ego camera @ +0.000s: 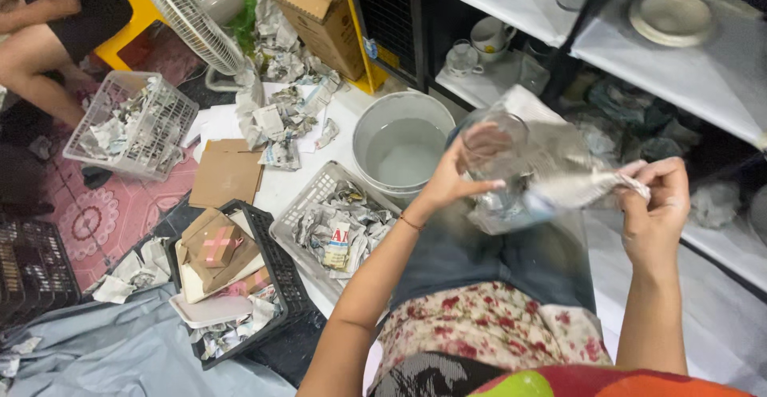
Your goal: The person sits on the floor and wraps various dishes, including cups, bowls, and plates, with newspaper. They pick up each item, fold newspaper around it, and place the wrapped items onto a nearby shelf.
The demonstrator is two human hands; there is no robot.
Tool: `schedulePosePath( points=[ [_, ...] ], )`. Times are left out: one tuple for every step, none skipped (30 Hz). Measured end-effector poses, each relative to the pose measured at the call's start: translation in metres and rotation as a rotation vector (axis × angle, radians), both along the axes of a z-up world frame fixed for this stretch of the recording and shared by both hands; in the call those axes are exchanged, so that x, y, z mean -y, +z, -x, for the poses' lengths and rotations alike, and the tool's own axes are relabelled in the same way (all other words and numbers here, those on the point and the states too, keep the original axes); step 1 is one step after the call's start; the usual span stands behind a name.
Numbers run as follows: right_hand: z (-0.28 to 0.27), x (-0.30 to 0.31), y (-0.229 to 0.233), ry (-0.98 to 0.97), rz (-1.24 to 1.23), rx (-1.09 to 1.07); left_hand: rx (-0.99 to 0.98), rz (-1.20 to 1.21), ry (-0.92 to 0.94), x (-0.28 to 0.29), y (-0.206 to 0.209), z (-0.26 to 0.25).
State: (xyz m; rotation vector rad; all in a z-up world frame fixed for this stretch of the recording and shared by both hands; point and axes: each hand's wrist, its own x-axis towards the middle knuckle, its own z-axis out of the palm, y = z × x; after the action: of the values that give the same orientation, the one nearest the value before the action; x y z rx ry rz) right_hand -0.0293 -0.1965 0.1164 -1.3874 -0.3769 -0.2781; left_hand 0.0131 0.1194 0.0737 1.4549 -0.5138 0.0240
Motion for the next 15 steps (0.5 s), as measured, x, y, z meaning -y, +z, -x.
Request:
schedulePosePath(
  points=[
    [-0.010,-0.003,-0.005,-0.023,0.000,-0.014,-0.046,0.144,-0.039,-0.006,0.003,-0.009],
    [-0.022,-0.008,-0.009,-0.039,0.034,-0.043,-0.070,0.169,0.023,-0.010,0.005,-0.019],
    [-0.034,-0.015,-0.010,-0.053,0.068,-0.072,-0.094,0.195,0.086,-0.013,0.006,-0.033],
    [-0.045,-0.023,-0.009,-0.062,0.136,-0.120,-0.127,0.219,0.146,-0.015,0.004,-0.046],
    [-0.056,-0.033,-0.006,-0.092,0.287,-0.193,-0.028,0.220,0.220,-0.014,0.001,-0.066],
    [-0.063,-0.044,-0.002,-0.114,0.444,-0.267,0.066,0.219,0.291,-0.010,-0.004,-0.086],
    [-0.073,-0.057,0.003,-0.154,0.684,-0.365,0.160,0.217,0.363,-0.007,-0.011,-0.105],
    [-0.087,-0.071,0.008,-0.193,0.922,-0.461,0.139,0.204,0.388,-0.004,-0.020,-0.123],
    [-0.100,-0.086,0.013,-0.181,1.076,-0.411,0.117,0.192,0.413,-0.001,-0.029,-0.140],
    [-0.110,-0.100,0.017,-0.165,1.228,-0.358,0.093,0.178,0.436,-0.001,-0.037,-0.156],
    [-0.123,-0.113,0.019,-0.145,1.379,-0.302,0.142,0.111,0.471,-0.001,-0.046,-0.172],
    [-0.139,-0.125,0.019,-0.107,1.414,-0.375,0.182,0.043,0.503,0.000,-0.056,-0.184],
    [-0.157,-0.136,0.017,-0.068,1.449,-0.447,0.223,-0.025,0.531,0.000,-0.067,-0.195],
    [-0.171,-0.144,0.011,-0.026,1.486,-0.523,0.195,-0.078,0.575,0.002,-0.079,-0.203],
    [-0.182,-0.148,0.004,-0.043,1.465,-0.457,0.166,-0.131,0.617,0.006,-0.090,-0.211]
  ],
)
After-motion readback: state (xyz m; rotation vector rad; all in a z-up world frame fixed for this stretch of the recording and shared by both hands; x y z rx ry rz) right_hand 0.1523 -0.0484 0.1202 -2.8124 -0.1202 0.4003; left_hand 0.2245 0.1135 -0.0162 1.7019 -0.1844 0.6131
